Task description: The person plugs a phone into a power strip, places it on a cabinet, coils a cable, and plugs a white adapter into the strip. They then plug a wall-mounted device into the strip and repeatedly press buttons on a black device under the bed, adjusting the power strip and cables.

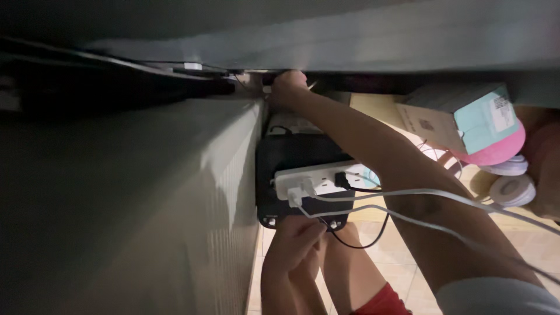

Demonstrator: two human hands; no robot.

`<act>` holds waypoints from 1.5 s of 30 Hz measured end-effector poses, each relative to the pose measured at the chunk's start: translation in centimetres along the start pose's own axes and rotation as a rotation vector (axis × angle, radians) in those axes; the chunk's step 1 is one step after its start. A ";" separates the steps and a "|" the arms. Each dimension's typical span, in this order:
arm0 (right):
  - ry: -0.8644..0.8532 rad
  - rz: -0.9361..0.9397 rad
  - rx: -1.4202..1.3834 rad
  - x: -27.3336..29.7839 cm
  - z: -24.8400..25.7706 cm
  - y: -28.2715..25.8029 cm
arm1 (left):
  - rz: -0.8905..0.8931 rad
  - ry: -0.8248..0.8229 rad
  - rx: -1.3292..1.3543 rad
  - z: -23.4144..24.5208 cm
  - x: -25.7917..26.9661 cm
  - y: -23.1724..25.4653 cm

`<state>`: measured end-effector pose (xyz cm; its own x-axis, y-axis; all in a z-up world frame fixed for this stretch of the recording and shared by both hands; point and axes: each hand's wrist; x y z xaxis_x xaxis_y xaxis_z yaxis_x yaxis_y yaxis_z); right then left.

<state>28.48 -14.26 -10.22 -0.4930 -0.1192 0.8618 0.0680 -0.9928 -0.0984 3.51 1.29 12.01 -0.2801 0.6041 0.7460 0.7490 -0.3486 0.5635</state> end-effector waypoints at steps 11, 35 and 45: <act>0.244 0.132 0.118 -6.1 -4.8 0.7 | -0.140 -0.069 0.017 0.7 0.9 -3.8; 0.036 0.214 -0.718 26.5 -6.3 12.2 | -0.102 0.334 0.228 -5.2 -1.8 -3.8; 0.372 0.249 -0.874 37.9 3.1 11.6 | -0.152 0.436 -0.089 -6.2 -3.7 0.9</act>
<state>13.26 -30.23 22.85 -0.8036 -0.1725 0.5696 -0.3851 -0.5789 -0.7187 1.47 -5.69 11.96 -0.6234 0.3020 0.7212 0.6309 -0.3506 0.6921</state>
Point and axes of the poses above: each hand's wrist, its own x-axis away from the middle knuckle, its own z-axis out of the back of the hand, y = z × x, and after that the axes turned 9 degrees about -y, right-handed
